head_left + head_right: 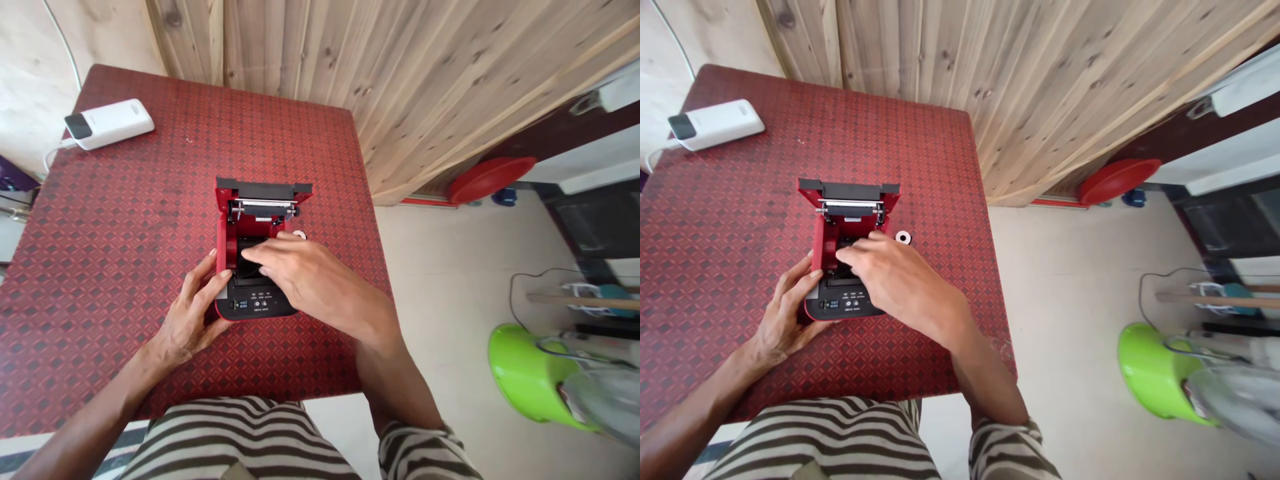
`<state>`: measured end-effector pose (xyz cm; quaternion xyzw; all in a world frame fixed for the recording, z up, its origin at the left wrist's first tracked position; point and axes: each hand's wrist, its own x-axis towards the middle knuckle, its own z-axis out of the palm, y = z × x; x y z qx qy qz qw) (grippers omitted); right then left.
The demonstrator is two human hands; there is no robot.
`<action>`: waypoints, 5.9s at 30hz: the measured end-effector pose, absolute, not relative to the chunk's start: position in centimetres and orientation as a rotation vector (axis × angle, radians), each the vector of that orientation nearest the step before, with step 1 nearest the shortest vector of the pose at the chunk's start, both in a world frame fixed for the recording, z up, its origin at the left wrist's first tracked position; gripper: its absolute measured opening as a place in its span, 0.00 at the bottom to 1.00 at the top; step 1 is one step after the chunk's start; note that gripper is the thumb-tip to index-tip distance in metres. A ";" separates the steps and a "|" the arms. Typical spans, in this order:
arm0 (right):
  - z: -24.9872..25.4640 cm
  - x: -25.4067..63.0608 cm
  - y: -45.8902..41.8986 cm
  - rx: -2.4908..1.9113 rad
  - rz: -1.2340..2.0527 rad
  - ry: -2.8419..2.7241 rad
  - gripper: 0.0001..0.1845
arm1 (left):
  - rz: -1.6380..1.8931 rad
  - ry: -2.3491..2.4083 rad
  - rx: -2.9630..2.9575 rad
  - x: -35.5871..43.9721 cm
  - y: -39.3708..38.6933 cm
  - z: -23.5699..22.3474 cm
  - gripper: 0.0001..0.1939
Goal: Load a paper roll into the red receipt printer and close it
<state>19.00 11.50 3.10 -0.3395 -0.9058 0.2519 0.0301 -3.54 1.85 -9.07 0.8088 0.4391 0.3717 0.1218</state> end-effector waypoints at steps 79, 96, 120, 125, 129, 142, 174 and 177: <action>-3.9 21.0 -1.4 -1.479 0.706 -1.612 0.17 | 0.998 1.499 2.216 -1.5 0.0 -8.2 0.57; -4.3 23.2 -0.3 -1.498 0.535 -1.622 0.11 | 1.135 1.361 2.543 -4.2 0.0 -7.4 0.39; -0.9 22.5 3.2 -1.168 0.336 -1.807 0.13 | 1.275 1.290 2.285 -3.5 0.8 -7.0 0.29; 0.1 21.4 5.5 -1.095 0.273 -2.158 0.13 | 1.290 1.334 2.323 -3.6 0.4 -7.8 0.31; 1.2 18.5 8.6 -1.203 0.308 -2.678 0.11 | 1.268 1.361 2.370 -3.4 0.2 -7.9 0.38; 2.8 17.3 10.6 -1.303 0.360 -2.840 0.12 | 1.084 1.375 2.422 -1.9 0.7 -8.1 0.45; -5.3 31.0 6.3 -1.489 1.181 -1.778 0.21 | 1.082 1.451 2.392 -2.2 1.2 -8.2 0.41; -6.1 31.2 9.3 -1.478 1.014 -1.739 0.14 | 1.062 1.474 2.365 -2.1 1.1 -8.1 0.38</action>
